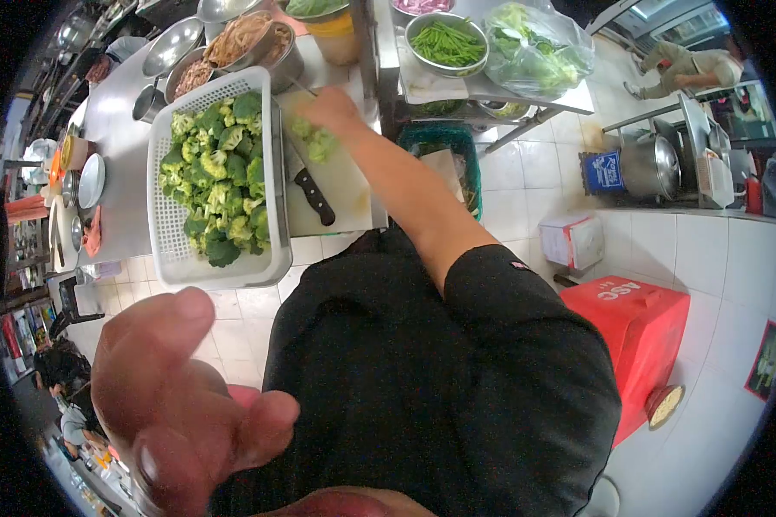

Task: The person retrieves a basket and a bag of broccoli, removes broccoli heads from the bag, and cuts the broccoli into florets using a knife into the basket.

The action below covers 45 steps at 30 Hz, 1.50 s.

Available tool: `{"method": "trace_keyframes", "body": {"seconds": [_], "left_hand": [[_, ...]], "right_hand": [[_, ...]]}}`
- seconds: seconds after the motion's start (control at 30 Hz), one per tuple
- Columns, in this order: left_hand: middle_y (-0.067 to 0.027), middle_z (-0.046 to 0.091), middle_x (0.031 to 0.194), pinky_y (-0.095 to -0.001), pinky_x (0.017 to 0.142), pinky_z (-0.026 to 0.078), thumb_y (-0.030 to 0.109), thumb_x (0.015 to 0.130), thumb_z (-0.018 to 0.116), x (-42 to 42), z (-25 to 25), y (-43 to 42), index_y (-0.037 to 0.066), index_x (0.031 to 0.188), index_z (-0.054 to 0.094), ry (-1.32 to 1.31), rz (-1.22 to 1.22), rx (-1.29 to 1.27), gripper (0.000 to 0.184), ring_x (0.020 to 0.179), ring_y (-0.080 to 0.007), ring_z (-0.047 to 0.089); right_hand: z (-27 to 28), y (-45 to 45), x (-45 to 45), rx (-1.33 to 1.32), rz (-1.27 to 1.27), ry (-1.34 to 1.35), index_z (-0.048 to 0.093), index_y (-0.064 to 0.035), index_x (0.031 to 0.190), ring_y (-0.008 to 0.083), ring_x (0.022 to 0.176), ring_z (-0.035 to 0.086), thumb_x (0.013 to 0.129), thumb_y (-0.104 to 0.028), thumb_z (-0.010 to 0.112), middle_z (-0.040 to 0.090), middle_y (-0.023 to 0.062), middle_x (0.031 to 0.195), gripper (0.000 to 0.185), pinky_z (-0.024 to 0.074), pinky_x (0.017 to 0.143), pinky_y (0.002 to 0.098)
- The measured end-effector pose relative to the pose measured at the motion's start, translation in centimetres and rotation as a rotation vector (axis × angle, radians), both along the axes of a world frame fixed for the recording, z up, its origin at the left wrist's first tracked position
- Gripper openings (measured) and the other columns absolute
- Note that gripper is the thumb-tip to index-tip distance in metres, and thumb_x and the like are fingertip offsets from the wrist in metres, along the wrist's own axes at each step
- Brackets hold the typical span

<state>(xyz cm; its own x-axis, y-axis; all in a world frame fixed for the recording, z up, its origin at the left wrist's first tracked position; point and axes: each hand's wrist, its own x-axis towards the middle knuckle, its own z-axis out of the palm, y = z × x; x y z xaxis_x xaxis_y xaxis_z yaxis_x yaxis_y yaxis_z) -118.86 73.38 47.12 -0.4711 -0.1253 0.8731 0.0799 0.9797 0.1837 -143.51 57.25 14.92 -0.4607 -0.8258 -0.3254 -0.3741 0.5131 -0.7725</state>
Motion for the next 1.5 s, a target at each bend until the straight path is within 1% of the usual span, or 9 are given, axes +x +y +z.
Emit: {"method": "trace_keyframes", "body": {"seconds": [0.03,0.37,0.57,0.67,0.77,0.93,1.1,1.23,1.5], "left_hand": [[-0.0187,0.068,0.102,-0.0332,0.058,0.056,0.043,0.090,0.062,-2.0,-2.3,-1.4,0.019,0.126,0.061,0.120,-0.019,-0.144,0.043,0.078,-0.0258,0.066],[-0.0134,0.064,0.096,-0.0343,0.057,0.052,0.035,0.086,0.065,-12.4,-1.6,2.8,0.015,0.123,0.061,-0.278,0.137,-0.031,0.042,0.076,-0.0240,0.063],[-0.0102,0.062,0.093,-0.0349,0.057,0.049,0.030,0.084,0.067,-14.7,-0.8,4.3,0.012,0.121,0.061,-0.421,0.163,0.005,0.041,0.075,-0.0230,0.061],[-0.0087,0.061,0.092,-0.0353,0.057,0.048,0.028,0.083,0.068,-15.3,-0.3,4.7,0.011,0.120,0.061,-0.486,0.192,0.028,0.041,0.075,-0.0224,0.060],[-0.0071,0.060,0.090,-0.0356,0.057,0.047,0.025,0.081,0.069,-15.7,0.1,4.7,0.010,0.119,0.061,-0.544,0.208,0.049,0.041,0.074,-0.0219,0.060],[-0.0044,0.058,0.087,-0.0361,0.056,0.045,0.021,0.079,0.071,-16.4,0.1,4.8,0.008,0.117,0.061,-0.677,0.145,0.049,0.041,0.073,-0.0210,0.058],[-0.0033,0.056,0.086,-0.0406,0.059,0.045,0.021,0.079,0.074,-16.5,-3.3,2.2,0.010,0.122,0.060,-0.910,-0.113,0.153,0.047,0.075,-0.0237,0.058],[-0.0112,0.060,0.089,-0.0427,0.069,0.049,0.021,0.082,0.075,-14.9,-7.7,-0.1,0.006,0.122,0.060,-0.947,-0.032,0.414,0.046,0.081,-0.0319,0.062],[-0.0141,0.069,0.096,-0.0396,0.071,0.054,0.017,0.083,0.073,-7.2,-18.2,-1.9,0.005,0.121,0.064,-0.934,0.296,0.758,0.041,0.082,-0.0302,0.067]], "right_hand": [[-0.4,-0.4,-0.1,0.048,0.029,0.043,0.074,0.0029,0.096,0.0346,0.097,0.071,0.074,-0.054,0.070,0.073,0.0220,0.101,0.061,0.0540,0.088,0.0415],[-1.8,3.1,-1.3,-0.124,0.119,0.205,0.060,0.0096,0.123,0.0391,0.111,0.065,0.081,-0.055,0.072,0.069,0.0266,0.112,0.078,0.0509,0.096,0.0430],[1.8,11.4,-4.7,-0.048,0.509,0.203,0.066,0.0018,0.113,0.0442,0.104,0.064,0.086,-0.044,0.066,0.068,0.0263,0.110,0.053,0.0509,0.092,0.0501],[3.4,16.4,-9.4,-0.004,0.641,0.142,0.069,-0.0024,0.115,0.0352,0.098,0.068,0.092,-0.029,0.063,0.070,0.0215,0.104,0.036,0.0529,0.086,0.0414],[6.7,21.5,-16.9,-0.031,0.203,-0.097,0.069,-0.0064,0.125,0.0140,0.087,0.063,0.095,-0.014,0.061,0.071,0.0053,0.096,0.031,0.0531,0.080,0.0312],[9.6,23.2,-36.2,-0.244,-0.374,0.566,0.070,-0.0115,0.122,0.0228,0.089,0.069,0.097,-0.032,0.054,0.073,0.0128,0.093,0.036,0.0517,0.082,0.0356],[7.0,20.2,-49.5,-0.233,-0.106,0.851,0.071,-0.0081,0.114,0.0415,0.104,0.065,0.096,-0.035,0.052,0.070,0.0227,0.106,0.038,0.0502,0.090,0.0460],[7.3,22.4,-51.9,0.191,0.039,0.919,0.071,-0.0041,0.101,0.0443,0.099,0.065,0.094,-0.030,0.052,0.069,0.0259,0.102,0.034,0.0510,0.088,0.0487],[3.8,29.4,-51.6,0.345,-0.164,0.581,0.073,-0.0023,0.089,0.0333,0.073,0.070,0.085,-0.029,0.060,0.068,0.0210,0.072,0.030,0.0534,0.072,0.0439]]}}
